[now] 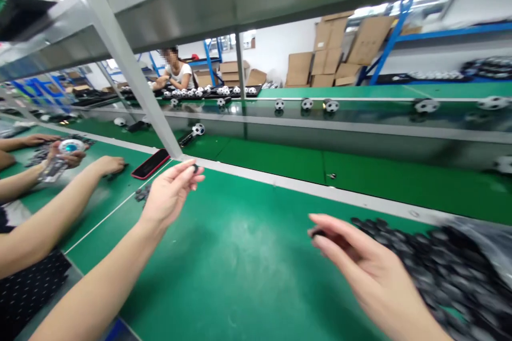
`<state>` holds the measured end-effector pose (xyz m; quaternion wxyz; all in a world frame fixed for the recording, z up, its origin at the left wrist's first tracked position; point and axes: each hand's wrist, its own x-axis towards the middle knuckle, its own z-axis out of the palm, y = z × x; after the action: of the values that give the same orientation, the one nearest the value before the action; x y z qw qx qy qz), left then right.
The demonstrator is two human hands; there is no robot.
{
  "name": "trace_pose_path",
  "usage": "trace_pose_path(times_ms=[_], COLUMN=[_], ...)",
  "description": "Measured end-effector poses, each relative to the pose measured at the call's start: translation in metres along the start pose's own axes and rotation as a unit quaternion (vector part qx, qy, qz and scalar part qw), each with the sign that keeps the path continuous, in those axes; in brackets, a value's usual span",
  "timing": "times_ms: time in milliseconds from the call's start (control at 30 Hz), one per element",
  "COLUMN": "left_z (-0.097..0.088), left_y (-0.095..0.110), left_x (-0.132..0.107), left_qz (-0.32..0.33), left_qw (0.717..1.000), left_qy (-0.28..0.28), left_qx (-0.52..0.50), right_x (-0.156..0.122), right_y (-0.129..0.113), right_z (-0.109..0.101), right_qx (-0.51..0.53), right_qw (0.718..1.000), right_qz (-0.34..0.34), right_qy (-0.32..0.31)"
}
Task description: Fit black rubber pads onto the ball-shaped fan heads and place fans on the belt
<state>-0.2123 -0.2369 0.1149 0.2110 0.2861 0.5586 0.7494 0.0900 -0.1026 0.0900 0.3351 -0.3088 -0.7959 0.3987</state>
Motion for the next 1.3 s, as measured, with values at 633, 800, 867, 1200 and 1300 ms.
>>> trace_pose_path(times_ms=[633,800,867,1200,1300], left_z=[0.124,0.122,0.121,0.119,0.118], left_y=[0.026,0.031,0.031,0.029,0.03], left_x=[-0.075,-0.072,-0.071,-0.069,-0.069], left_qz=[-0.056,-0.062,-0.066,-0.067,-0.063], left_qw=[0.977,0.976,0.976,0.976,0.976], left_qy=[-0.205,-0.208,-0.206,-0.208,-0.209], left_qx=[-0.004,0.005,0.007,0.012,0.01], right_x=[0.027,0.027,0.027,0.026,0.026], right_y=[-0.049,-0.048,-0.048,-0.047,-0.047], right_z=[-0.002,-0.001,0.0,0.002,0.002], right_qx=[0.45,0.471,0.472,0.446,0.446], right_qw=[0.891,0.876,0.875,0.891,0.891], right_qz=[0.01,0.057,0.07,0.038,0.027], right_qy=[-0.062,-0.084,-0.082,-0.079,-0.079])
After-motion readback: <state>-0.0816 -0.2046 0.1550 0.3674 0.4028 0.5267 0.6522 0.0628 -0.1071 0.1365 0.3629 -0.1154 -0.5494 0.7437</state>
